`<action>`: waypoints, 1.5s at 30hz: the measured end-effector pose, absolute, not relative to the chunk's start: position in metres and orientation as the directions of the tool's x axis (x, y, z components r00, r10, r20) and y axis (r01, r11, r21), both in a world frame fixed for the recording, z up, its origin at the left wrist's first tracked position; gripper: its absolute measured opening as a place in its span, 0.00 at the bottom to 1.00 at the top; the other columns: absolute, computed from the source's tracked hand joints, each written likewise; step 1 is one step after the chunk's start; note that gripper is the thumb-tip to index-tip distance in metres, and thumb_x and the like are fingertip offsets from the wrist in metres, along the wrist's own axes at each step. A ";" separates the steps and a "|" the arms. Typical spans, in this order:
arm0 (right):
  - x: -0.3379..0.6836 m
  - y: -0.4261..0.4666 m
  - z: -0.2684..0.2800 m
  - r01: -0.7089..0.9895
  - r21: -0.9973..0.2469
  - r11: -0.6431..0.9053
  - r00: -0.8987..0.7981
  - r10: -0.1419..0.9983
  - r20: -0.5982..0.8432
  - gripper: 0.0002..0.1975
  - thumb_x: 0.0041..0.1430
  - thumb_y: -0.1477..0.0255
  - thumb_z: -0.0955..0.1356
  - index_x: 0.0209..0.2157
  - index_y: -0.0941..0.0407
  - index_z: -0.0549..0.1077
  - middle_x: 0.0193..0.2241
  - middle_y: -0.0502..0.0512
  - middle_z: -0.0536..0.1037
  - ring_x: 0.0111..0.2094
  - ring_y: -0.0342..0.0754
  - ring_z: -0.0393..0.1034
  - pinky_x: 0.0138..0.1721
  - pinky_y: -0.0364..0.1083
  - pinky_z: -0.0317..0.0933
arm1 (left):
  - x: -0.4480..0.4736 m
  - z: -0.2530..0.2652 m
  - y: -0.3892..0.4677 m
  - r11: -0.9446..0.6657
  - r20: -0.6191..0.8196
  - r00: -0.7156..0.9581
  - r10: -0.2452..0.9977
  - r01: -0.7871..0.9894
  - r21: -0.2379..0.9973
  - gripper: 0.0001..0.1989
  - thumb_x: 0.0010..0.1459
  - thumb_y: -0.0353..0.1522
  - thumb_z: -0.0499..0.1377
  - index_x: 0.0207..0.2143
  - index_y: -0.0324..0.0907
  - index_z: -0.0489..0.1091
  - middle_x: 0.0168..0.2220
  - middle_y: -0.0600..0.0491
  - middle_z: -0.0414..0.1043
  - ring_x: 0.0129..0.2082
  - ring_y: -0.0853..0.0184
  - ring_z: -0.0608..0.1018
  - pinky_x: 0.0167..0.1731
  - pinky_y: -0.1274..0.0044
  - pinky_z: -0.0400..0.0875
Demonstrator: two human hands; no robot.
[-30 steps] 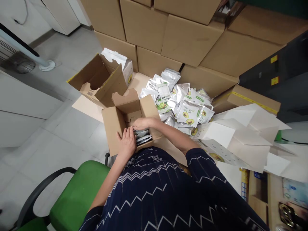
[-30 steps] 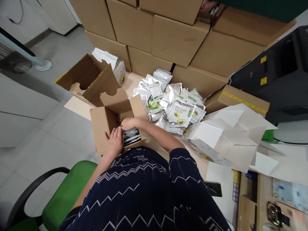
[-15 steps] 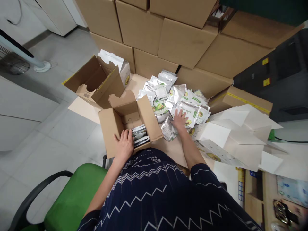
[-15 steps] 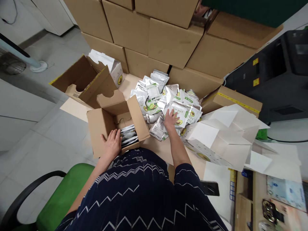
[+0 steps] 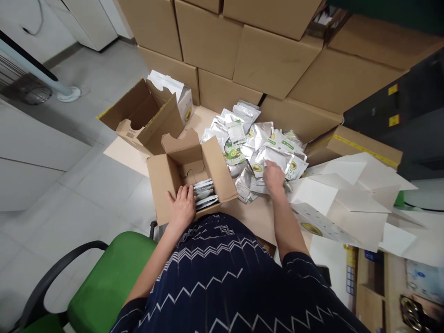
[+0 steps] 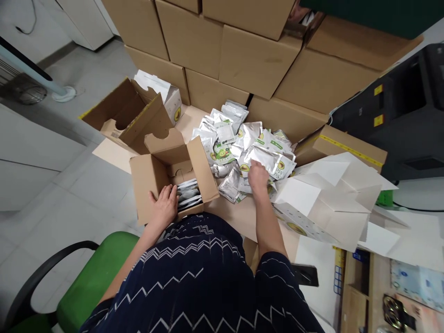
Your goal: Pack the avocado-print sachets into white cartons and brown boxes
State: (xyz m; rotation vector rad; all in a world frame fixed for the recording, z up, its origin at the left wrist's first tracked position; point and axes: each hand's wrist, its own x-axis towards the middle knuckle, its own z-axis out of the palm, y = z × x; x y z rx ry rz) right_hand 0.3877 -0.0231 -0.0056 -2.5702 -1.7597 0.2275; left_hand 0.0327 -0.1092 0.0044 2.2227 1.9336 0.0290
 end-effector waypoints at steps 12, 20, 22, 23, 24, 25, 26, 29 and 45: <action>0.307 -0.005 0.156 0.448 -0.725 0.524 0.034 0.800 0.599 0.12 0.65 0.70 0.67 0.45 0.52 0.81 0.42 0.50 0.83 0.44 0.47 0.78 0.50 0.50 0.70 | 0.033 0.002 -0.110 -0.155 -0.089 0.168 0.982 0.979 0.135 0.25 0.70 0.33 0.42 0.65 0.37 0.61 0.65 0.35 0.63 0.66 0.48 0.65 0.64 0.39 0.38; 0.205 0.019 0.079 0.580 -0.624 0.524 -0.488 0.837 0.249 0.18 0.66 0.78 0.61 0.49 0.55 0.79 0.47 0.55 0.82 0.48 0.48 0.76 0.51 0.44 0.64 | 0.035 0.008 -0.109 -0.129 -0.132 0.148 0.980 0.981 0.146 0.24 0.70 0.32 0.42 0.64 0.38 0.63 0.62 0.35 0.66 0.66 0.49 0.65 0.64 0.38 0.40; 0.194 0.021 0.068 0.656 -0.587 0.475 -0.518 0.849 0.109 0.19 0.67 0.77 0.60 0.51 0.55 0.78 0.47 0.56 0.82 0.48 0.49 0.76 0.50 0.44 0.63 | 0.035 0.008 -0.109 -0.127 -0.128 0.147 0.981 0.980 0.152 0.24 0.70 0.32 0.43 0.64 0.38 0.63 0.62 0.35 0.66 0.66 0.49 0.65 0.64 0.38 0.40; 0.191 0.023 0.064 0.694 -0.565 0.446 -0.524 0.852 0.029 0.18 0.67 0.77 0.60 0.51 0.56 0.78 0.47 0.56 0.82 0.48 0.49 0.76 0.49 0.44 0.63 | 0.035 0.008 -0.109 -0.129 -0.125 0.149 0.981 0.980 0.155 0.24 0.70 0.32 0.43 0.64 0.38 0.64 0.62 0.35 0.66 0.65 0.49 0.65 0.64 0.38 0.40; 0.189 0.026 0.060 0.729 -0.541 0.419 -0.525 0.850 -0.049 0.18 0.68 0.76 0.60 0.51 0.56 0.78 0.46 0.57 0.82 0.47 0.50 0.76 0.48 0.44 0.63 | 0.034 0.008 -0.109 -0.129 -0.121 0.149 0.981 0.979 0.157 0.24 0.70 0.32 0.43 0.64 0.39 0.64 0.62 0.35 0.66 0.65 0.49 0.65 0.64 0.38 0.40; 0.187 0.029 0.057 0.758 -0.514 0.401 -0.527 0.841 -0.121 0.18 0.68 0.76 0.60 0.50 0.57 0.78 0.46 0.58 0.82 0.47 0.50 0.76 0.46 0.43 0.62 | 0.034 0.007 -0.110 -0.130 -0.116 0.149 0.982 0.979 0.160 0.24 0.70 0.32 0.43 0.64 0.39 0.64 0.62 0.36 0.66 0.65 0.49 0.65 0.64 0.39 0.39; 0.185 0.032 0.054 0.777 -0.488 0.397 -0.536 0.824 -0.183 0.18 0.67 0.76 0.60 0.49 0.57 0.78 0.46 0.58 0.82 0.47 0.50 0.76 0.45 0.43 0.62 | 0.034 0.007 -0.110 -0.131 -0.112 0.150 0.982 0.978 0.162 0.24 0.70 0.32 0.43 0.64 0.39 0.64 0.62 0.36 0.66 0.65 0.49 0.66 0.64 0.39 0.39; 0.178 0.040 0.047 0.787 -0.437 0.435 -0.584 0.755 -0.299 0.17 0.63 0.79 0.62 0.48 0.57 0.78 0.46 0.59 0.82 0.47 0.49 0.75 0.42 0.42 0.60 | 0.035 0.006 -0.110 -0.137 -0.108 0.156 0.982 0.977 0.163 0.24 0.70 0.32 0.43 0.64 0.39 0.64 0.63 0.36 0.66 0.65 0.49 0.65 0.64 0.38 0.39; 0.148 0.034 0.053 0.796 -0.211 0.568 -0.570 0.583 -0.579 0.17 0.67 0.76 0.61 0.49 0.66 0.79 0.48 0.74 0.79 0.53 0.60 0.75 0.50 0.53 0.69 | 0.039 0.012 -0.087 -0.157 -0.071 0.166 0.984 0.981 0.117 0.28 0.70 0.35 0.41 0.66 0.30 0.59 0.67 0.36 0.59 0.68 0.46 0.61 0.66 0.47 0.47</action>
